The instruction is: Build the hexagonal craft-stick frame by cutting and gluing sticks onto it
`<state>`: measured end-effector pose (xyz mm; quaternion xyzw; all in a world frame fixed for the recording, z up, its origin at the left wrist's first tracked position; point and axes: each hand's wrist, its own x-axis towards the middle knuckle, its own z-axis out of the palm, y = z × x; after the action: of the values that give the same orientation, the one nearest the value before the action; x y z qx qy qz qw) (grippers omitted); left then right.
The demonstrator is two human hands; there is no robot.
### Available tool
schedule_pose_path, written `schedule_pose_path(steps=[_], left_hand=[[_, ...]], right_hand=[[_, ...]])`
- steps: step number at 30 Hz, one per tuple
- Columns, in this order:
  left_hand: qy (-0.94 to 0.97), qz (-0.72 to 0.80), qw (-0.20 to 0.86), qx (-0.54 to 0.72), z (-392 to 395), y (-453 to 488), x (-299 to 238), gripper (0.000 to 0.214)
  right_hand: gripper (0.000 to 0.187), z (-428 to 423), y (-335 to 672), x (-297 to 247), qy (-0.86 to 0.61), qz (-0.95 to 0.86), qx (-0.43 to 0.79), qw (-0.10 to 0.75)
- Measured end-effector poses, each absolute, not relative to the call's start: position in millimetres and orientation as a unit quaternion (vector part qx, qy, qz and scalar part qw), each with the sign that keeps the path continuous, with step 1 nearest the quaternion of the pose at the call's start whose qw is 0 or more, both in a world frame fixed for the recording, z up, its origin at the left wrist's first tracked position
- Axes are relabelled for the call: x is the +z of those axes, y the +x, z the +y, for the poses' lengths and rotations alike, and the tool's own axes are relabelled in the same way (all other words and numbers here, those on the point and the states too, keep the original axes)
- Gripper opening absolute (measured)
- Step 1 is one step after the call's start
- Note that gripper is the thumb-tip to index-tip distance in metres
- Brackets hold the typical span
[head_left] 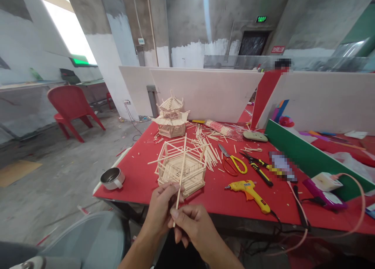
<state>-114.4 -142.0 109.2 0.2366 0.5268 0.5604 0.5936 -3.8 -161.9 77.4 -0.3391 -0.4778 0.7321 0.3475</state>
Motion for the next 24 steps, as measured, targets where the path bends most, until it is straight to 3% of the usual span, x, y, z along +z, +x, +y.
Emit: schedule_pose_path(steps=[24], left_hand=[[0.235,0.532,0.587,0.563,-141.0,-115.7,104.0,0.027]], right_hand=[[0.055,-161.4,-4.1,81.5,-0.339,-0.480,0.730,0.348]])
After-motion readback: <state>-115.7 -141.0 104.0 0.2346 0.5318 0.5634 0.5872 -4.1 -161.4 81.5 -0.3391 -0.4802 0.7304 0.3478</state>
